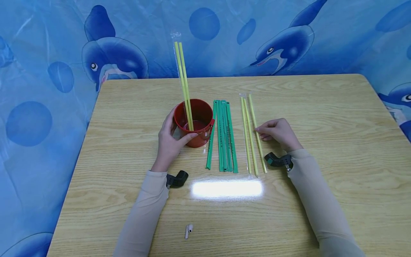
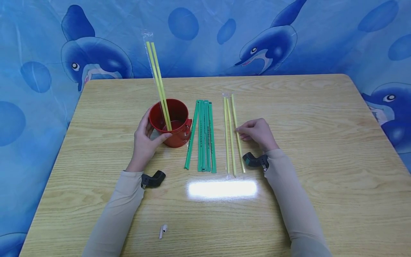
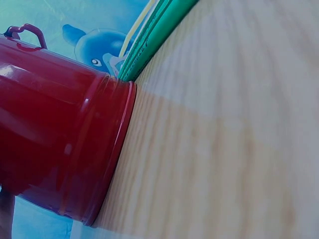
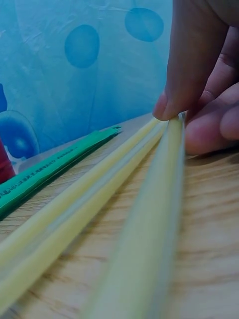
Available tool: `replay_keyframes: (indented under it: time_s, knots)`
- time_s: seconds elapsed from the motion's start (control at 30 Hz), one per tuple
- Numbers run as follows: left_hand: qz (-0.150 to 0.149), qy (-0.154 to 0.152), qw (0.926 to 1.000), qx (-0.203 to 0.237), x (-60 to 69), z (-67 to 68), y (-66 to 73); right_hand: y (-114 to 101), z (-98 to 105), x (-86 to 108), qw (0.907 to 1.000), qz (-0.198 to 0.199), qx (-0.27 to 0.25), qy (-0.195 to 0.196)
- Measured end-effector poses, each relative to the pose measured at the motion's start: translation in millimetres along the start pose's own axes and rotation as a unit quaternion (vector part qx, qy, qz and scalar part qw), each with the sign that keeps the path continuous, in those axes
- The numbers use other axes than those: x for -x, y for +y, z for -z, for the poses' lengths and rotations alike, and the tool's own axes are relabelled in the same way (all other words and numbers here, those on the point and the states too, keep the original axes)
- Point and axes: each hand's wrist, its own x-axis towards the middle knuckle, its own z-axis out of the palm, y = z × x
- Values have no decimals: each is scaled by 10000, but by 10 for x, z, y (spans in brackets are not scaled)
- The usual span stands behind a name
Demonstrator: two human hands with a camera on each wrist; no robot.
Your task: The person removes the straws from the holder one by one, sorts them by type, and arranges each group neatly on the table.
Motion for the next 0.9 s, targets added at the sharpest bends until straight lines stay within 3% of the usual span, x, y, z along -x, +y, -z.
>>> replay_keyframes:
  time_s: [0.9]
  knots:
    - [-62, 20, 9999, 88, -9, -4, -22, -14, -50, -4, 9994, -43, 317, 104]
